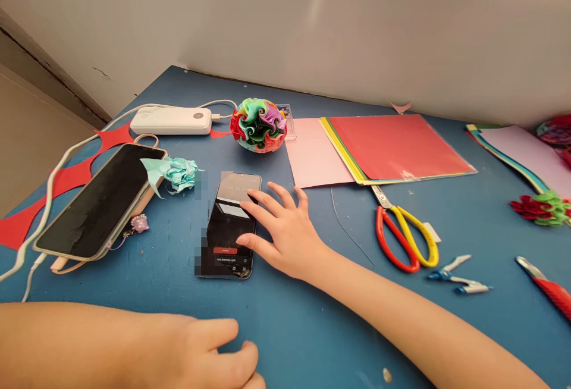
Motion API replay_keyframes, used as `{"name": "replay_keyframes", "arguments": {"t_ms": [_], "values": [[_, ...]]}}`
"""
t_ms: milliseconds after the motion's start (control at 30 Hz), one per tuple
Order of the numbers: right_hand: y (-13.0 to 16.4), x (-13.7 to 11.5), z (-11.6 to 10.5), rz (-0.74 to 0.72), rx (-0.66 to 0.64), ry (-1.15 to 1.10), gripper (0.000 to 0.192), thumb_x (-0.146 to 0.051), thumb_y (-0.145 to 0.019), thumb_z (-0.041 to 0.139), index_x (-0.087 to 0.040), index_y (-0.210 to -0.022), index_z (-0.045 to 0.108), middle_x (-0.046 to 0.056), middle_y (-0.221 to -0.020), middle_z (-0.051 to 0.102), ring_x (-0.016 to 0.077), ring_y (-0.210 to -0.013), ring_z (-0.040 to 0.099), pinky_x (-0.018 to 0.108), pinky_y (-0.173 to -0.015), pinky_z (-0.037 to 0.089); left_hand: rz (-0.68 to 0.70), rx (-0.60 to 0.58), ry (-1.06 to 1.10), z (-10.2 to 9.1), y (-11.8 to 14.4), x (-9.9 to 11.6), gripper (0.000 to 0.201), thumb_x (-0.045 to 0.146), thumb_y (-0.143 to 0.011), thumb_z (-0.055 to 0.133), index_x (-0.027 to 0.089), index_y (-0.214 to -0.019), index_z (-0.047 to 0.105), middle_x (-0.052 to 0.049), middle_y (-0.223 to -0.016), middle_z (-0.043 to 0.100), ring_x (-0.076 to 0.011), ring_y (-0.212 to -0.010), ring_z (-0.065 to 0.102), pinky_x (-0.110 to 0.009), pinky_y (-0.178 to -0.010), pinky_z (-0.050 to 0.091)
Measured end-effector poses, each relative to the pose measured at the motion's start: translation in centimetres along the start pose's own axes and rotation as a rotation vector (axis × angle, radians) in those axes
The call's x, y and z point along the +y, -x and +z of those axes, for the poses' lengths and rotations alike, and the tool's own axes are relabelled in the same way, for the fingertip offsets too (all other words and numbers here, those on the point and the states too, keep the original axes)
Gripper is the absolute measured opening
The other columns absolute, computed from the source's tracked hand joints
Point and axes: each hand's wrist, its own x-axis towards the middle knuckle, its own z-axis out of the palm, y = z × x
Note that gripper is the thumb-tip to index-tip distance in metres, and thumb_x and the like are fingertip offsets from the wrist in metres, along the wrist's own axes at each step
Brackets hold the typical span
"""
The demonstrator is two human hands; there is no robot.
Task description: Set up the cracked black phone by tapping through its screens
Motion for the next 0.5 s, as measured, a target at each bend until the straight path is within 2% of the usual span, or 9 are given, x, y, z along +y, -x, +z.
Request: {"name": "replay_keyframes", "arguments": {"t_ms": [200, 333, 500], "values": [[-0.06, -0.01, 0.09, 0.006, 0.018, -0.004, 0.045, -0.053, -0.092, 0.034, -0.030, -0.129, 0.044, 0.000, -0.142, 0.040, 0.0280, -0.134, 0.023, 0.056, -0.105, 0.011, 0.020, -0.019, 0.022, -0.06, 0.10, -0.15, 0.019, 0.018, -0.069, 0.057, 0.013, -0.086, 0.066, -0.009, -0.108, 0.050, -0.0186, -0.086, 0.046, -0.026, -0.046, 0.029], [0.04, 0.10, 0.16, -0.014, 0.050, -0.004, 0.047, -0.053, -0.092, 0.034, -0.029, -0.130, 0.044, 0.004, -0.141, 0.041, 0.0283, -0.133, 0.025, 0.056, -0.104, 0.014, 0.010, -0.009, 0.019, -0.08, 0.05, -0.10, 0.017, 0.018, -0.069, 0.058, 0.014, -0.083, 0.066, -0.008, -0.105, 0.051, -0.0181, -0.085, 0.046, -0.026, -0.045, 0.029], [0.60, 0.18, -0.03, -0.162, 0.111, -0.008, 0.056, -0.061, -0.089, 0.030, -0.024, -0.127, 0.049, 0.008, -0.141, 0.040, 0.0276, -0.132, 0.028, 0.055, -0.108, 0.011, -0.003, 0.004, 0.010, -0.02, 0.05, -0.05, 0.016, 0.019, -0.067, 0.060, 0.016, -0.082, 0.065, -0.008, -0.107, 0.052, -0.0178, -0.085, 0.047, -0.026, -0.045, 0.029]]}}
